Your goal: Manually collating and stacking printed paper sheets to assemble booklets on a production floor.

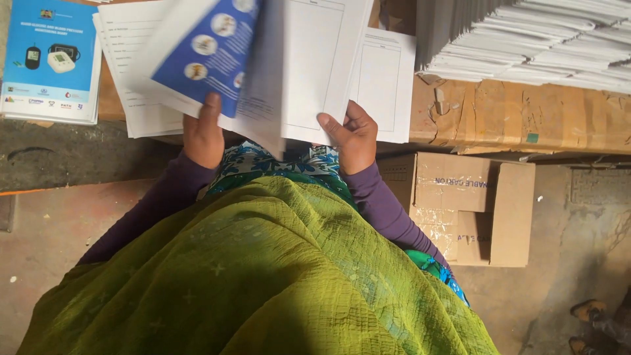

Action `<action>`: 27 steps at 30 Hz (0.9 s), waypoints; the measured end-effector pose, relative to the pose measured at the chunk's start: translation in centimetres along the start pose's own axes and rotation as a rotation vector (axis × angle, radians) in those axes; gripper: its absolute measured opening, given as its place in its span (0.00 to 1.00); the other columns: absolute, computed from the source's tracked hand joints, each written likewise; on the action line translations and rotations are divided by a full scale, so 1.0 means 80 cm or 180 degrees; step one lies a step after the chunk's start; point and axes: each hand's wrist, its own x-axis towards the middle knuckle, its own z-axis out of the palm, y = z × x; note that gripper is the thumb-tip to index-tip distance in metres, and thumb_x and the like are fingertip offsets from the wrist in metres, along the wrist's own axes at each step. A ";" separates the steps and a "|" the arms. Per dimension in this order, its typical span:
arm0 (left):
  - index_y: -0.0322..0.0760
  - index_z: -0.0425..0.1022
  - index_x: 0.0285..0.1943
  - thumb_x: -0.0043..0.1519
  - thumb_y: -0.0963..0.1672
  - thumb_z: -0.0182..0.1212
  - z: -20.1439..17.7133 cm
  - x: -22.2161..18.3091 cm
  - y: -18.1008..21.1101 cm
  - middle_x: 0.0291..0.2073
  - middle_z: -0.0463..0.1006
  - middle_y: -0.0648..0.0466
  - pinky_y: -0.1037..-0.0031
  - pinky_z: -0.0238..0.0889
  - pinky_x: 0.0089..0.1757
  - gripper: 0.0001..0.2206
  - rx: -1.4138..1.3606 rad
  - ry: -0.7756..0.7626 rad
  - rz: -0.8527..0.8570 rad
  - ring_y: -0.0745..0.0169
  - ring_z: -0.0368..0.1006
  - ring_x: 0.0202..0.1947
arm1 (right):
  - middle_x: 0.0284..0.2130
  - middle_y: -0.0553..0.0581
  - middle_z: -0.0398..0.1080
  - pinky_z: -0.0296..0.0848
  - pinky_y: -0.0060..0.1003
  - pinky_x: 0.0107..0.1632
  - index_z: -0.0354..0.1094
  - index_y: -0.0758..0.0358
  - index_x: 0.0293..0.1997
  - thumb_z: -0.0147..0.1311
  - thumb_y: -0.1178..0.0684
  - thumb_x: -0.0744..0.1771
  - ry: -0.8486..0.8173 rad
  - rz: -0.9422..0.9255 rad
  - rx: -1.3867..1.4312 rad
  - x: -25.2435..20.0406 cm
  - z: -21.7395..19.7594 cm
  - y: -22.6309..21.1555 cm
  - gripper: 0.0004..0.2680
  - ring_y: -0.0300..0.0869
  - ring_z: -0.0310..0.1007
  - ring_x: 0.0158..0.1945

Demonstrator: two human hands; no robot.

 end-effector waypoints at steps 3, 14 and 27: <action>0.31 0.58 0.67 0.70 0.47 0.43 -0.009 0.032 0.075 0.58 0.65 0.50 0.56 0.51 0.62 0.19 -0.0772 -0.0429 -0.0145 0.53 0.65 0.59 | 0.30 0.58 0.76 0.79 0.37 0.38 0.71 0.67 0.46 0.64 0.61 0.61 -0.0027 -0.0003 -0.0079 -0.002 0.000 -0.007 0.11 0.40 0.77 0.34; 0.36 0.61 0.67 0.63 0.32 0.51 -0.043 0.068 0.158 0.69 0.54 0.40 0.63 0.60 0.58 0.23 -0.0544 -0.0843 0.0030 0.44 0.59 0.66 | 0.44 0.56 0.74 0.77 0.40 0.52 0.69 0.65 0.52 0.51 0.67 0.65 -0.0569 -0.0528 -0.0061 -0.034 0.090 -0.108 0.11 0.43 0.74 0.48; 0.27 0.55 0.70 0.57 0.23 0.54 -0.140 0.107 -0.052 0.66 0.60 0.39 0.59 0.46 0.63 0.32 -0.0515 -0.0077 0.0198 0.45 0.53 0.68 | 0.39 0.59 0.76 0.75 0.35 0.37 0.66 0.65 0.51 0.53 0.58 0.67 -0.0725 -0.0263 -0.0783 -0.029 0.099 -0.162 0.08 0.45 0.78 0.36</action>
